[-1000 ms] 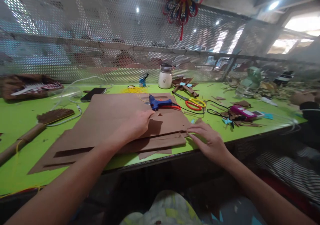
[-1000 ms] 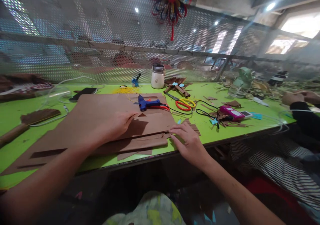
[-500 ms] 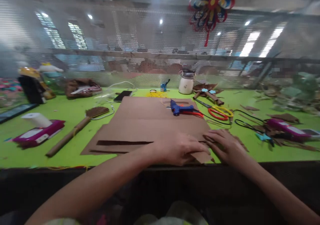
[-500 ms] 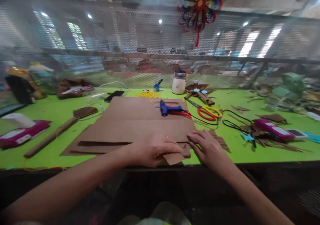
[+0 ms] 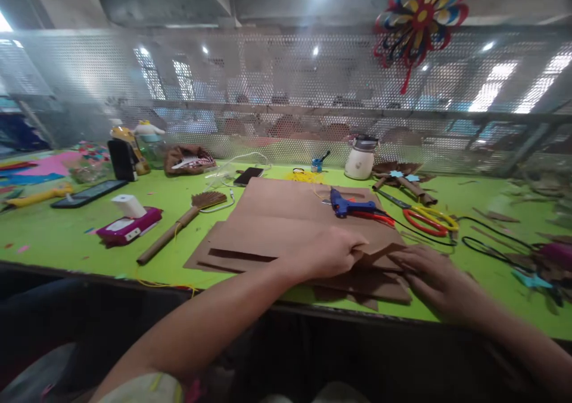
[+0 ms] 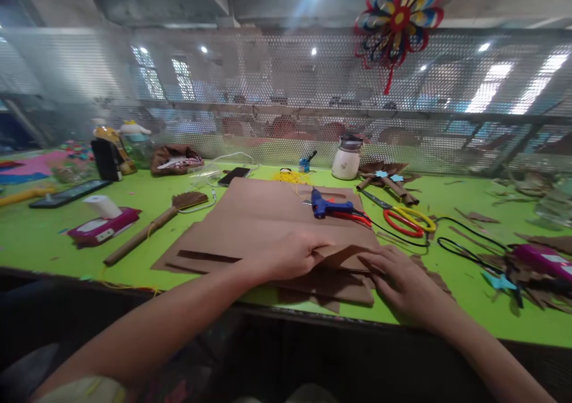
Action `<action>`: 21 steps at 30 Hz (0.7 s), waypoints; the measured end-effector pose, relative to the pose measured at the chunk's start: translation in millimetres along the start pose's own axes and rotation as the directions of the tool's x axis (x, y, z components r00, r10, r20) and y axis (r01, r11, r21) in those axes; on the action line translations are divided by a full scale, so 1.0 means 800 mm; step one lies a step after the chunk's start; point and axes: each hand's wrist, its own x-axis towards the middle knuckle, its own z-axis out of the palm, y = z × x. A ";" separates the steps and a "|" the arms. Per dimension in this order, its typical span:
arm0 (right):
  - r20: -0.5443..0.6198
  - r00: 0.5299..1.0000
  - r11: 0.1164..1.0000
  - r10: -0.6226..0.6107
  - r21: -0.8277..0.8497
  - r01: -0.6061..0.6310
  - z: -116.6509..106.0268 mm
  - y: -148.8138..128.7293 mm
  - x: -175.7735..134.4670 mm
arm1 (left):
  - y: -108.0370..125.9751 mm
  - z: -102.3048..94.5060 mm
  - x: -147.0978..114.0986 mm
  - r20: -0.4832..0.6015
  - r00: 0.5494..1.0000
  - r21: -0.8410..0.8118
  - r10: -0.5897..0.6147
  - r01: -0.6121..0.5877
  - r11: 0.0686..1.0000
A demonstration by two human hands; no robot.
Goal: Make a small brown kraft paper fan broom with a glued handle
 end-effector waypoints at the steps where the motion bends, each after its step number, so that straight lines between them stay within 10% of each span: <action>1: -0.015 1.000 1.000 -0.010 0.005 0.010 0.002 0.003 0.001 | -0.002 0.000 0.001 -0.014 0.999 0.009 -0.037 0.037 0.999; 15: 0.018 0.996 0.981 0.082 0.173 -0.084 -0.009 -0.003 0.001 | -0.039 0.005 0.005 -0.038 0.985 0.473 -0.168 0.166 0.865; 21: 0.021 0.997 0.982 0.073 0.173 -0.075 -0.009 -0.006 0.007 | -0.038 -0.003 0.013 -0.027 0.976 0.397 -0.218 0.211 0.894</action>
